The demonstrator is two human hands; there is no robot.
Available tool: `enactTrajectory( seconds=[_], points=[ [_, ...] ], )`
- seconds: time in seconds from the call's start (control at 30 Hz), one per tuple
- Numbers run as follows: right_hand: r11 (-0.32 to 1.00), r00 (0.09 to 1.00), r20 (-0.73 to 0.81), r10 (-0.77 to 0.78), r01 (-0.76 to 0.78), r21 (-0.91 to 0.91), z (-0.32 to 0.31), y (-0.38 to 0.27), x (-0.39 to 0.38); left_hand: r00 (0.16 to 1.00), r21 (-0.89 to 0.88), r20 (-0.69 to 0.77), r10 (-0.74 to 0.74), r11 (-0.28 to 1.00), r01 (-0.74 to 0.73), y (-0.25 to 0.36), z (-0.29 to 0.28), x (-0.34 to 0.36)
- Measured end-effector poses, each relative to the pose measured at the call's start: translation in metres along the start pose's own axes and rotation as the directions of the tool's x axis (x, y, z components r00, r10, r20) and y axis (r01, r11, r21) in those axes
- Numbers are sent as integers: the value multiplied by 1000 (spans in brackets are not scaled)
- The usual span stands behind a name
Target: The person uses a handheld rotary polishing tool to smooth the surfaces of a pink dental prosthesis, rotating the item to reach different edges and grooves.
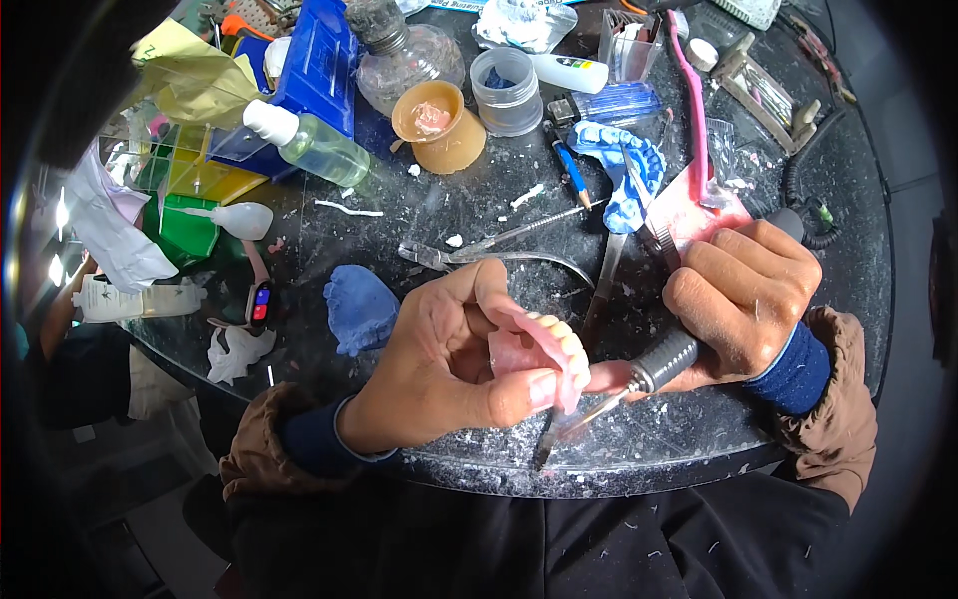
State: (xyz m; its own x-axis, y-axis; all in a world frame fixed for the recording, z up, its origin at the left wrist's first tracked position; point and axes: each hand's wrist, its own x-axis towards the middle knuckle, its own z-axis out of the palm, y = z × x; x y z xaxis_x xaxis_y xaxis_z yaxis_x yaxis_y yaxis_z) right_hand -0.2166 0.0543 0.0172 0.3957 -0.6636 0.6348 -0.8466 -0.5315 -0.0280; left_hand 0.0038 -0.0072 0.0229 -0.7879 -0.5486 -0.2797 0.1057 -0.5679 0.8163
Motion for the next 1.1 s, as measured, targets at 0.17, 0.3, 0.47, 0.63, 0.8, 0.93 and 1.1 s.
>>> enactTrajectory(
  seconds=[0.17, 0.3, 0.47, 0.63, 0.8, 0.93, 1.1],
  points=[
    [1000, 1000, 8, 18, -18, -24, 0, -2, 1, 1000, 46, -4, 12, 999, -12, 0, -2, -1],
    [999, 999, 33, 19, -17, -45, -7, 1, 6, 995, 25, 11, 99, 995, -100, -5, -6, -3],
    [998, 998, 35, 50, -48, -44, -5, 3, 5, 954, 210, 117, 276, 932, -295, -16, -19, -6],
    [998, 1000, 27, -5, 7, -56, -8, 3, 6, 942, 406, 230, 246, 855, -322, -5, -17, -7],
    [998, 996, 76, -50, 53, -44, -10, 7, 3, 902, 481, 297, 314, 767, -425, -7, -19, -6],
    [999, 999, 41, 21, -19, -38, -10, 3, 7, 893, 513, 323, 314, 735, -444, -5, -20, -5],
    [998, 997, 64, -52, 55, -45, -11, 7, 4, 873, 501, 337, 353, 717, -484, -6, -19, -6]
  ],
)
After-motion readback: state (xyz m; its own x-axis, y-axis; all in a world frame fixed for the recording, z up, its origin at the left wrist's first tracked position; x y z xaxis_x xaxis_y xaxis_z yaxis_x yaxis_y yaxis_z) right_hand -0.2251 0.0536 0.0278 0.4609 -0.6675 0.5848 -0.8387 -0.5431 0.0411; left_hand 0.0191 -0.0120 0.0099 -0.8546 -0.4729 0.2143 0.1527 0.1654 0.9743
